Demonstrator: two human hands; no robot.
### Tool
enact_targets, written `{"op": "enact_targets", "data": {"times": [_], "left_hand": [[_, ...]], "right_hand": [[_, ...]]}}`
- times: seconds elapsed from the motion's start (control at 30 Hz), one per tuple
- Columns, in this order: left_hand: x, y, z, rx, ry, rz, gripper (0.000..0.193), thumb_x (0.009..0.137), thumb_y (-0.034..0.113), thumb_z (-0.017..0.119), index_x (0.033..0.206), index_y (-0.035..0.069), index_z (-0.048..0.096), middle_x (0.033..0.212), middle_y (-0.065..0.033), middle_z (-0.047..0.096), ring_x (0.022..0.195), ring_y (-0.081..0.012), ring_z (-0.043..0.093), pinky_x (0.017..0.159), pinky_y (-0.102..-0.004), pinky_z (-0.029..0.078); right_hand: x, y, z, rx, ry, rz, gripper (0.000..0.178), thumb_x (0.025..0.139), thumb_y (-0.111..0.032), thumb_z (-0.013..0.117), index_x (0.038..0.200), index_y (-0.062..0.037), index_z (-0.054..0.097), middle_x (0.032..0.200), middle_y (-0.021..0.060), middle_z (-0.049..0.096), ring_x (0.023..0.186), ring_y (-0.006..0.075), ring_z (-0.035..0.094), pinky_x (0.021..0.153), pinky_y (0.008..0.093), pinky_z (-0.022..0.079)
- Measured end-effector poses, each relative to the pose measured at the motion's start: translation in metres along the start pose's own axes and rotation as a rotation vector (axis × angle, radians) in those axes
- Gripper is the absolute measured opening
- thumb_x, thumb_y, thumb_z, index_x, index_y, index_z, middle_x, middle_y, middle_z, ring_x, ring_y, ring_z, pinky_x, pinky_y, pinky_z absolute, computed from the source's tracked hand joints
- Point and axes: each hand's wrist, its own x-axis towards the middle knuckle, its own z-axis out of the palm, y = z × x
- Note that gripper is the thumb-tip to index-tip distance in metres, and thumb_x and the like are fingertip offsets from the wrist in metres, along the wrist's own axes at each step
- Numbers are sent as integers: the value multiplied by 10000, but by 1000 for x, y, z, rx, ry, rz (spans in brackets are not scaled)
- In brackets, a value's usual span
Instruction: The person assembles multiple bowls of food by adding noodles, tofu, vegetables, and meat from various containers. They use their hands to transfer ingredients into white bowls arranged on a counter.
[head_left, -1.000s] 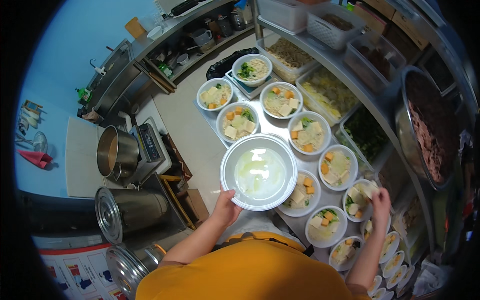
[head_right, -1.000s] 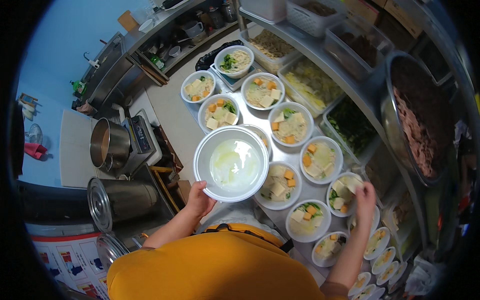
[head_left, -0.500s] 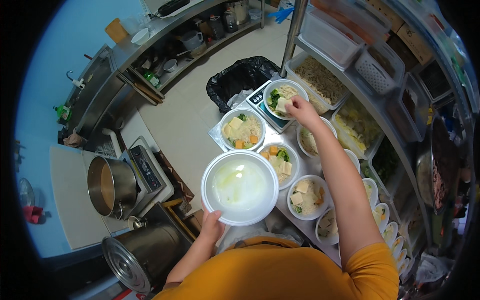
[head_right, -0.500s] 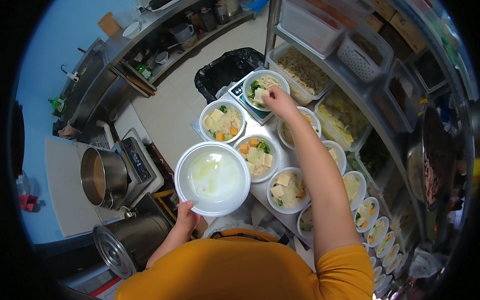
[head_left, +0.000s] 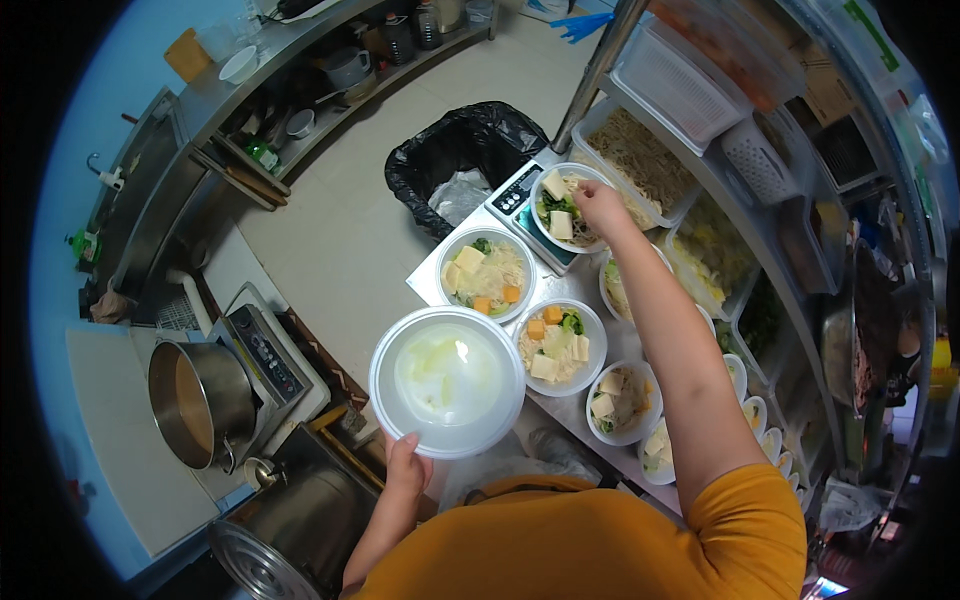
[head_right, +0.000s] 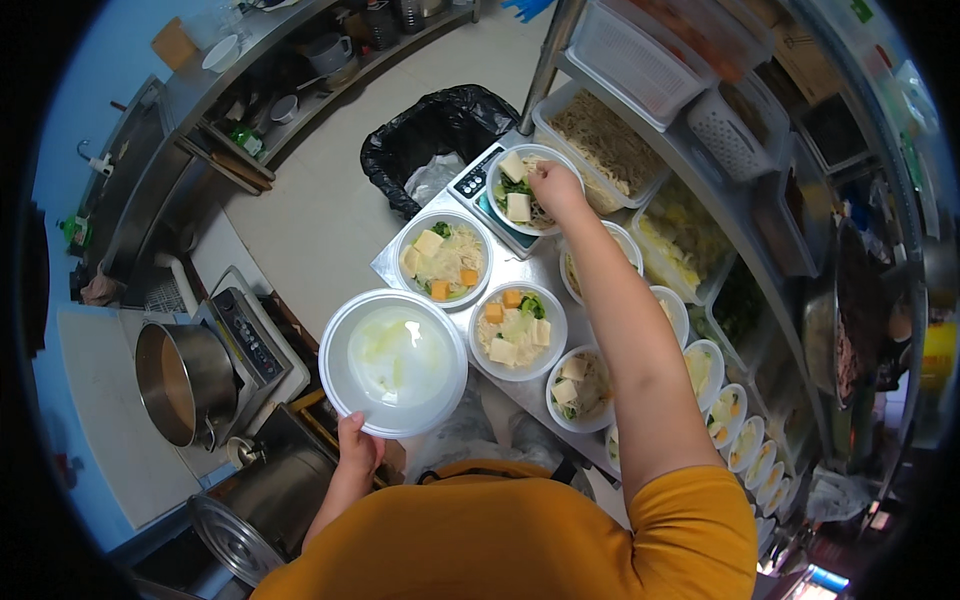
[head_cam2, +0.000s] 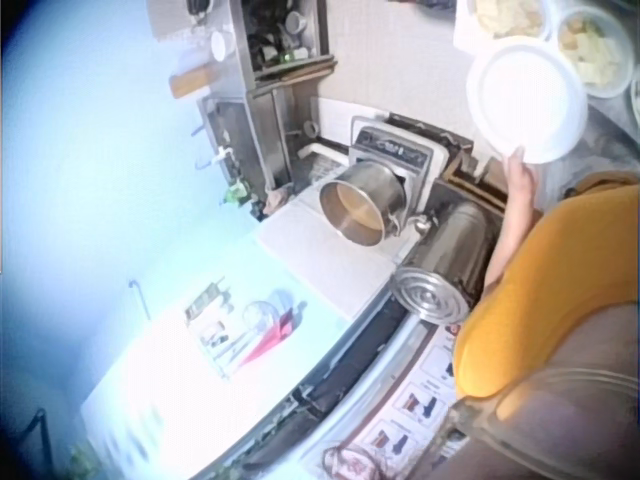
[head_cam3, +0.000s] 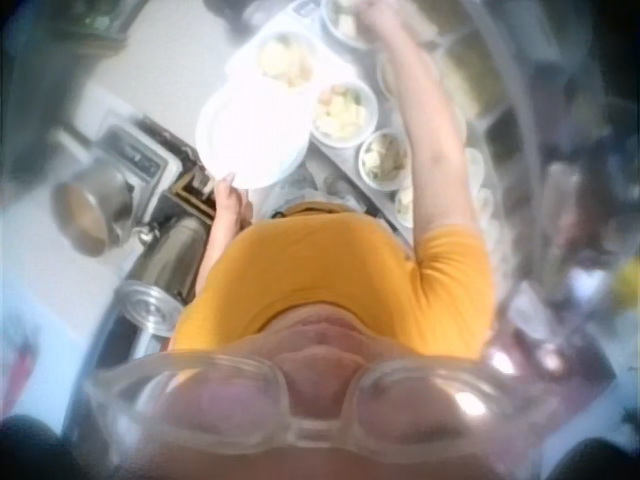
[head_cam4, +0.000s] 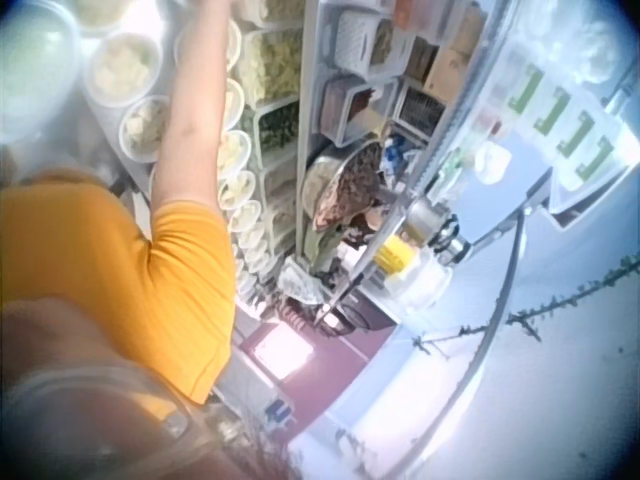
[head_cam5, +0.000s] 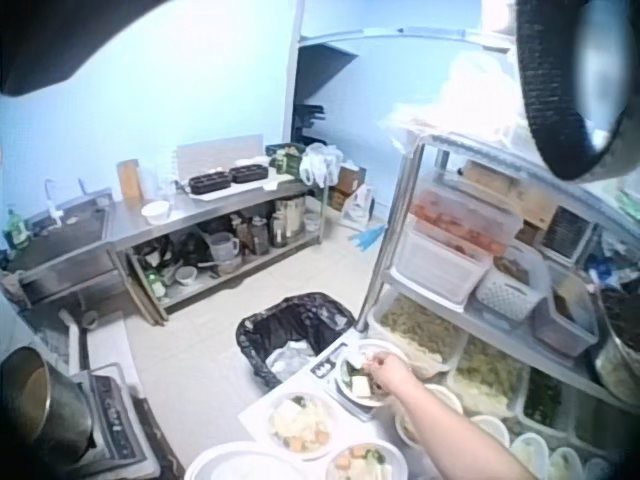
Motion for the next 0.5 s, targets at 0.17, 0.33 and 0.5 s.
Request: {"op": "enact_targets", "data": {"times": [0.17, 0.33, 0.5], "left_hand": [[2, -10, 1, 43, -32, -71, 738, 768, 313, 568, 1385, 2, 307, 1362, -154, 428, 1252, -293, 433, 1057, -408, 338], [3, -38, -8, 99, -12, -156, 652, 780, 342, 507, 1331, 14, 393, 1344, -114, 455, 1250, -271, 429, 1065, -419, 311], [-24, -59, 77, 221, -144, -184, 760, 747, 435, 537, 1339, -11, 369, 1336, -149, 450, 1235, -279, 432, 1048, -408, 309]], "right_hand": [[-85, 15, -36, 152, 172, -262, 207, 876, -150, 563, 1024, -42, 659, 947, 176, 635, 865, 285, 606, 793, 366, 478], [-215, 67, -82, 191, 225, -313, 151, 860, -143, 587, 967, -61, 655, 888, 113, 604, 763, 229, 588, 698, 315, 482], [-349, 156, -180, 244, 500, 19, 139, 884, -132, 578, 980, -64, 654, 864, 80, 622, 768, 180, 604, 680, 292, 483]]}}
